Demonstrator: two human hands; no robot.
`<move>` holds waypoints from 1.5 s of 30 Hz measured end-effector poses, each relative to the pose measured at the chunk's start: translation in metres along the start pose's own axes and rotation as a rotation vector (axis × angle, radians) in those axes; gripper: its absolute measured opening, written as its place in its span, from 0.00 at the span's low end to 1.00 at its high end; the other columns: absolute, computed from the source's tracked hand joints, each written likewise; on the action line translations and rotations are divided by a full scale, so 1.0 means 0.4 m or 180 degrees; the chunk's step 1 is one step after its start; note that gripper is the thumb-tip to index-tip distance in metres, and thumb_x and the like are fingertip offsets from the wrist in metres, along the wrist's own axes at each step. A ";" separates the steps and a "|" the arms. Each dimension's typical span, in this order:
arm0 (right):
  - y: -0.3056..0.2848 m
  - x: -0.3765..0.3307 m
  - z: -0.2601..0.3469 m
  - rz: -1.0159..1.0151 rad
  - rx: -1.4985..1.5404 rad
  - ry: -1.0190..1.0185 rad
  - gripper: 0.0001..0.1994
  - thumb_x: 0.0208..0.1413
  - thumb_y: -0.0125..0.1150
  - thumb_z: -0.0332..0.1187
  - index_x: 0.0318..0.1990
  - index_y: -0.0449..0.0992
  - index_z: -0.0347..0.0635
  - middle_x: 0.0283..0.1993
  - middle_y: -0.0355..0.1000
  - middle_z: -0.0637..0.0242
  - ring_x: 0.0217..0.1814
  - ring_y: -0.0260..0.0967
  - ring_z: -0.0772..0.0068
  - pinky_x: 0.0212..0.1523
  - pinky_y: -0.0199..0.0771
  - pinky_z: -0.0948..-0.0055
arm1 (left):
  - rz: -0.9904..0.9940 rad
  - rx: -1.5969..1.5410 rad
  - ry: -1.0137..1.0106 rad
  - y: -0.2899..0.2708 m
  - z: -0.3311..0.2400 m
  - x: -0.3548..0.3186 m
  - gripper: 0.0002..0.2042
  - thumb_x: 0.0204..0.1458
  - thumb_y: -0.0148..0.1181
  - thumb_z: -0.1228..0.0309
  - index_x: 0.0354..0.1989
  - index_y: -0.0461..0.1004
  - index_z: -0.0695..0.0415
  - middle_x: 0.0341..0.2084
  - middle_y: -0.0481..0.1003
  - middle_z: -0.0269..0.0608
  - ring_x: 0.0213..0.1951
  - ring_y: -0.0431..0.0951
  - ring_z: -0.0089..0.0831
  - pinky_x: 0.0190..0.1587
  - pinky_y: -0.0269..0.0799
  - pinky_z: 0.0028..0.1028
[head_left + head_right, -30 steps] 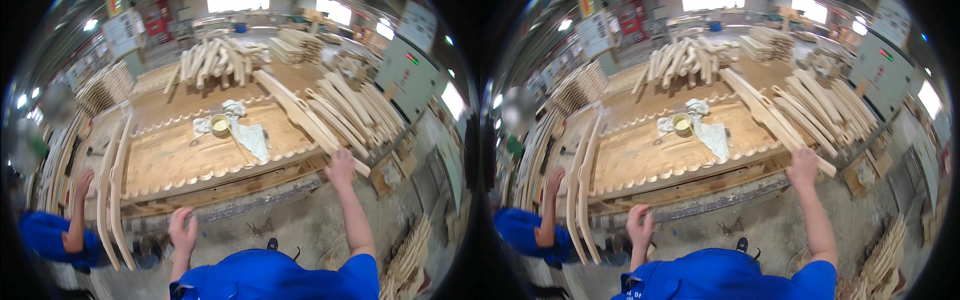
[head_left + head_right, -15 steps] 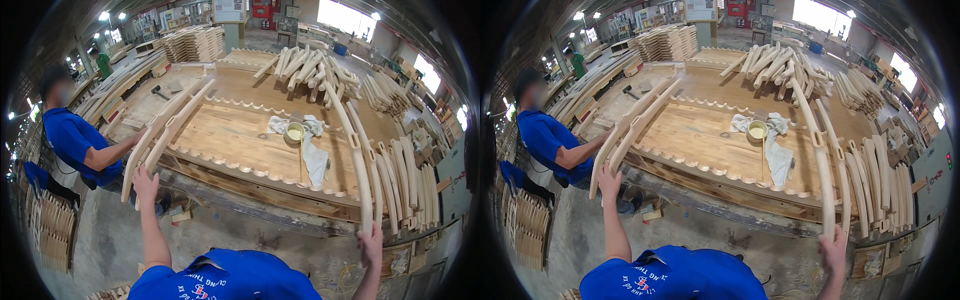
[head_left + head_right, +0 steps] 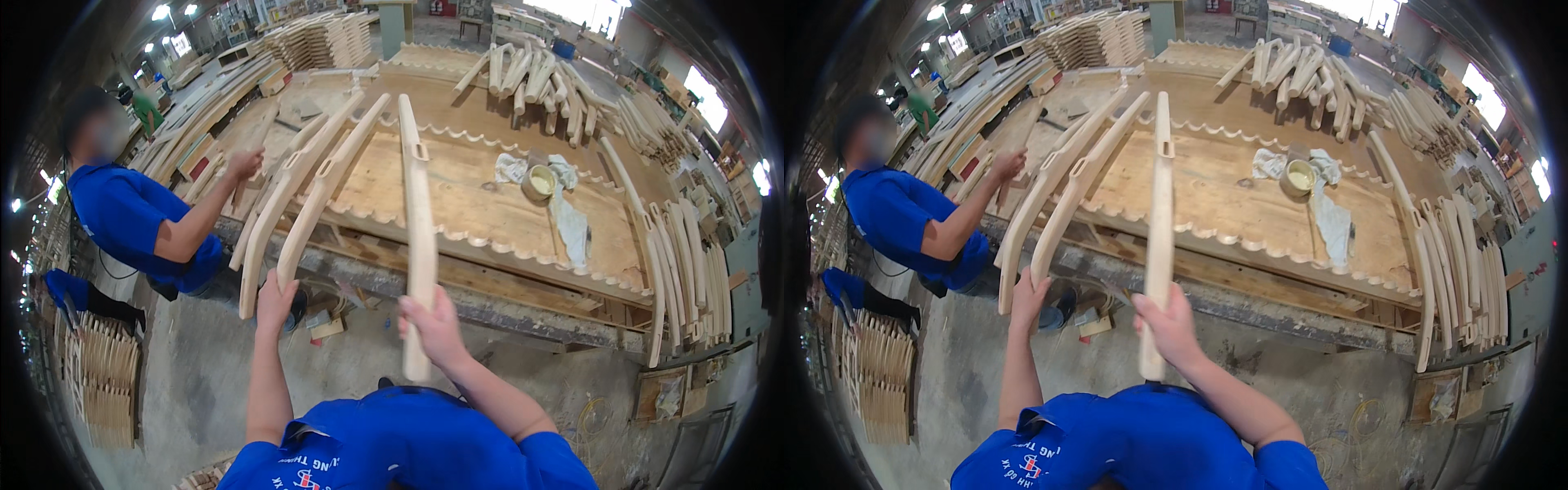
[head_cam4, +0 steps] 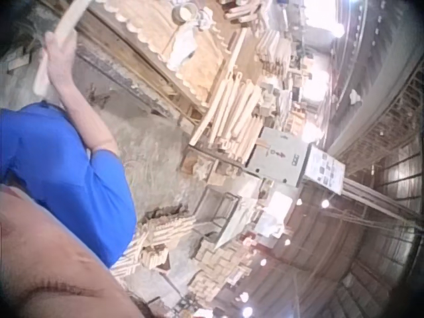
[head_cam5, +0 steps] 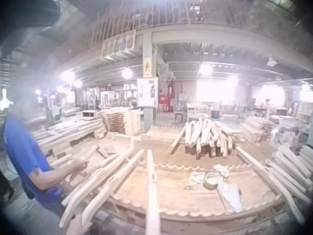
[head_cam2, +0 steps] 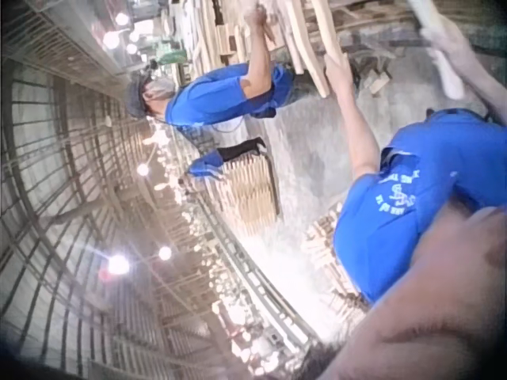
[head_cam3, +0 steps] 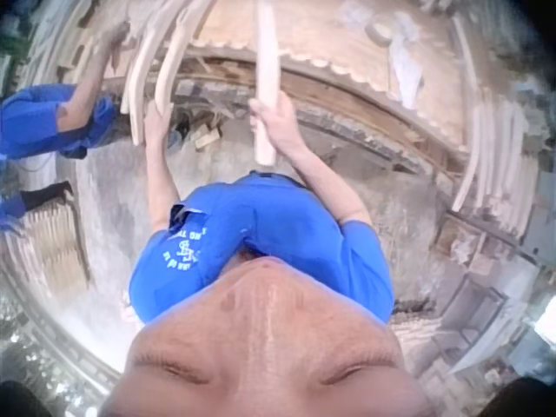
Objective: The person applies glue to the hollow slots of wooden chair legs using a small brush and a container of glue. They handle multiple legs, applying glue to each slot before placing them on the workbench. Another worker is visible in the background handling similar wooden pieces.
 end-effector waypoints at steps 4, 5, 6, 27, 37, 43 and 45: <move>0.172 0.103 -0.207 0.0285 -0.0262 -0.0212 0.20 0.55 0.60 0.30 0.47 0.55 0.35 0.35 0.63 0.63 0.28 0.69 0.74 0.25 0.73 0.76 | -0.0640 0.0391 0.0928 -0.048 -0.097 -0.057 0.23 0.49 0.59 0.69 0.55 0.64 0.61 0.48 0.68 0.53 0.49 0.67 0.52 0.53 0.60 0.41; 0.200 0.125 -0.248 0.0337 -0.0224 -0.0172 0.21 0.55 0.60 0.30 0.47 0.54 0.35 0.36 0.63 0.63 0.28 0.70 0.73 0.26 0.74 0.75 | -0.0801 0.0413 0.1156 -0.061 -0.131 -0.075 0.23 0.49 0.59 0.69 0.55 0.64 0.61 0.48 0.68 0.52 0.49 0.66 0.52 0.54 0.60 0.42; 0.214 0.137 -0.285 0.0292 -0.0377 -0.0173 0.20 0.56 0.58 0.31 0.47 0.54 0.36 0.35 0.65 0.62 0.25 0.70 0.72 0.24 0.74 0.73 | -0.0627 0.0061 0.1123 -0.056 -0.136 -0.093 0.23 0.50 0.58 0.69 0.55 0.65 0.60 0.47 0.68 0.50 0.48 0.66 0.50 0.55 0.59 0.41; -1.145 -0.501 0.663 -0.4137 -0.5756 0.0096 0.30 0.44 0.65 0.44 0.56 0.67 0.47 0.54 0.68 0.56 0.56 0.65 0.50 0.53 0.67 0.54 | 0.0218 -0.0593 -0.0184 0.109 -0.083 -0.182 0.26 0.56 0.53 0.65 0.62 0.57 0.61 0.45 0.73 0.53 0.44 0.75 0.42 0.47 0.69 0.35; -1.180 -0.550 0.649 -0.2769 -0.2864 -0.0109 0.08 0.45 0.59 0.30 0.30 0.66 0.39 0.18 0.62 0.71 0.14 0.61 0.77 0.14 0.61 0.75 | -0.0338 -0.0257 0.0196 0.102 -0.154 -0.211 0.26 0.56 0.52 0.64 0.62 0.56 0.58 0.45 0.73 0.56 0.43 0.76 0.48 0.43 0.71 0.38; -0.708 -0.436 0.442 -0.1602 -0.1038 -0.0585 0.32 0.43 0.65 0.34 0.55 0.59 0.32 0.30 0.69 0.63 0.25 0.70 0.71 0.25 0.78 0.72 | -0.0106 0.0022 0.0175 0.110 -0.184 -0.199 0.26 0.57 0.51 0.65 0.63 0.54 0.56 0.47 0.71 0.59 0.47 0.72 0.55 0.47 0.68 0.42; -0.534 -0.334 0.365 -0.0817 -0.0636 -0.0743 0.29 0.45 0.63 0.30 0.55 0.59 0.32 0.29 0.68 0.63 0.21 0.69 0.72 0.20 0.73 0.74 | -0.0014 -0.0037 0.0239 0.108 -0.172 -0.189 0.26 0.57 0.51 0.65 0.63 0.53 0.55 0.46 0.71 0.59 0.47 0.72 0.55 0.46 0.69 0.42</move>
Point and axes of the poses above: each hand's wrist, its own x-axis towards the middle knuckle, its own y-axis out of the palm, z = x × y, the point moved 7 cm from there along x, towards the middle knuckle
